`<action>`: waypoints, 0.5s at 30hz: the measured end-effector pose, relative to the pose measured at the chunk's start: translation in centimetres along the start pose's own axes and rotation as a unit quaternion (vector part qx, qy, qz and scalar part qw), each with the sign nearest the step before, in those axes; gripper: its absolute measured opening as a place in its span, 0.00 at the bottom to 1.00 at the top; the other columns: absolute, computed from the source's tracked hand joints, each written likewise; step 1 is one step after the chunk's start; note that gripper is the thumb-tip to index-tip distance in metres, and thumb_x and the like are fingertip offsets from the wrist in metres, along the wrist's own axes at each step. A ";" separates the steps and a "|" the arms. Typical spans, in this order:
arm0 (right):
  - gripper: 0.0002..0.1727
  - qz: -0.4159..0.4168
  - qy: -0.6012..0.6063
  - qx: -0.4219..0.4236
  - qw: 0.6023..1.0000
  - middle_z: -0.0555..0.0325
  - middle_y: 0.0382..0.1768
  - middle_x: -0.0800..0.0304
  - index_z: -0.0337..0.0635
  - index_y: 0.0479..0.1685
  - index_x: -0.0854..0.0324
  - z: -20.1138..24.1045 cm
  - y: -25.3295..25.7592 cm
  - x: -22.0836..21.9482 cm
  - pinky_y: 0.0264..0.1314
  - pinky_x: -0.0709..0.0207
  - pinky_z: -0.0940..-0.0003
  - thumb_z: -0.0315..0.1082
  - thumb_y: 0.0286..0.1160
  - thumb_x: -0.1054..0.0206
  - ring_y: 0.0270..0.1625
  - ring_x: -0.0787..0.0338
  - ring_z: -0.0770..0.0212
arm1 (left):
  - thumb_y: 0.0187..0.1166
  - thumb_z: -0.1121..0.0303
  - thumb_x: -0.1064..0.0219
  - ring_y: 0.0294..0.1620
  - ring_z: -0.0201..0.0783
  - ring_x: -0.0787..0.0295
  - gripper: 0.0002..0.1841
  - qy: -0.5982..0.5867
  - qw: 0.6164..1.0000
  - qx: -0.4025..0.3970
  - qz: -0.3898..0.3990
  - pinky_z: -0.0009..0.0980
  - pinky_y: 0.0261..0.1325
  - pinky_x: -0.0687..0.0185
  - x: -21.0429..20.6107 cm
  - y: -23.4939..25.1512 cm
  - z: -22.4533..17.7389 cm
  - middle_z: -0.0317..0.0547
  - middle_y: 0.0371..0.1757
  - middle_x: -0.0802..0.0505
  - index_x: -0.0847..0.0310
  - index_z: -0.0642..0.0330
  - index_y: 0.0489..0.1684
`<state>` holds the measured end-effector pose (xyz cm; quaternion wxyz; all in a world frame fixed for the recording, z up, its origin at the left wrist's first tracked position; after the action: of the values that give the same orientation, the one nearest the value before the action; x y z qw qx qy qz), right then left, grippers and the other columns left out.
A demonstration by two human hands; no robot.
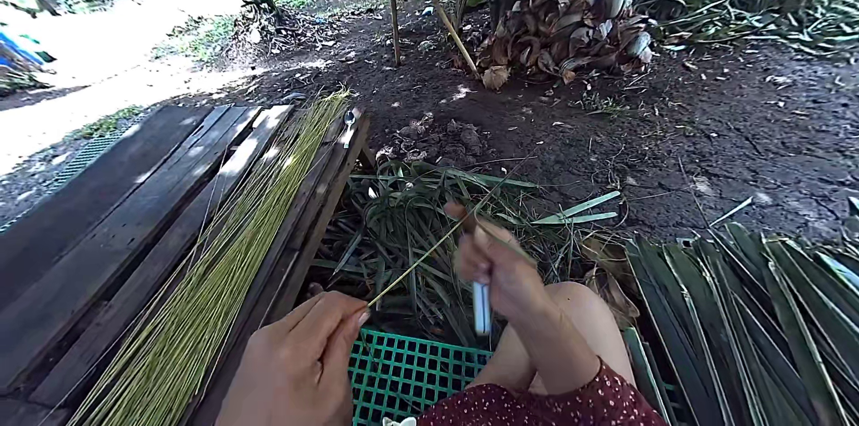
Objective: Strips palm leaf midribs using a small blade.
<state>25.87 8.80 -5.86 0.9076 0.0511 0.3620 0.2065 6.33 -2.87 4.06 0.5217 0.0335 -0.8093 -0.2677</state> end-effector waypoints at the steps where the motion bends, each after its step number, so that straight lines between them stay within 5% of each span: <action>1: 0.19 -0.067 -0.007 0.013 0.998 0.79 0.10 0.29 0.46 0.64 0.17 1.0 0.9 1.9 0.22 0.32 0.84 0.37 0.89 0.52 0.14 0.30 0.81 | 0.85 0.65 0.40 0.26 0.31 0.15 0.15 -0.008 1.000 0.017 0.012 0.22 0.33 0.23 0.5 -0.4 0.3 0.49 0.28 0.08 0.11 0.65 0.36; 5: 0.23 -0.178 0.000 0.013 0.984 0.74 0.09 0.34 0.44 0.68 0.23 1.7 2.2 4.2 0.20 0.28 0.82 0.35 0.95 0.65 0.11 0.31 0.78 | 0.83 0.68 0.40 0.25 0.30 0.16 0.13 -0.012 0.999 0.044 0.029 0.21 0.33 0.23 0.3 -0.8 0.8 0.49 0.26 0.08 0.11 0.67 0.36; 11: 0.23 0.150 0.015 -0.151 0.977 0.84 0.17 0.31 0.37 0.75 0.26 -2.9 -2.3 -4.4 0.21 0.38 0.87 0.36 0.87 0.48 0.17 0.33 0.86 | 0.81 0.64 0.40 0.23 0.15 0.22 0.13 -0.060 0.996 0.050 0.031 0.10 0.30 0.29 -1.7 0.4 1.2 0.36 0.23 0.11 0.12 0.61 0.33; 13: 0.22 0.177 0.032 -0.163 0.970 0.84 0.17 0.30 0.36 0.75 0.26 -3.4 -2.6 -5.4 0.21 0.39 0.87 0.34 0.87 0.49 0.17 0.33 0.86 | 0.81 0.64 0.40 0.23 0.13 0.23 0.13 -0.076 0.996 0.046 0.026 0.08 0.31 0.29 -1.7 0.4 1.2 0.34 0.22 0.12 0.12 0.60 0.32; 15: 0.21 0.118 0.018 -0.125 0.985 0.84 0.15 0.30 0.37 0.71 0.22 -2.5 -1.4 -4.0 0.21 0.38 0.87 0.33 0.87 0.51 0.16 0.33 0.85 | 0.82 0.64 0.40 0.24 0.16 0.22 0.14 -0.066 0.997 0.038 0.017 0.10 0.32 0.29 -1.3 0.1 1.4 0.36 0.23 0.12 0.12 0.61 0.32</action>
<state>22.02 5.69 -5.51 0.8693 -0.0245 0.3412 0.3567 5.77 -1.76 2.60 0.4698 0.0212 -0.8522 -0.2295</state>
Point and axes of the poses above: each hand's wrist, its own y-axis towards the middle knuckle, its own x-axis out of the back of the hand, z = x × y, the point moved 5 cm from there along y, towards the middle knuckle
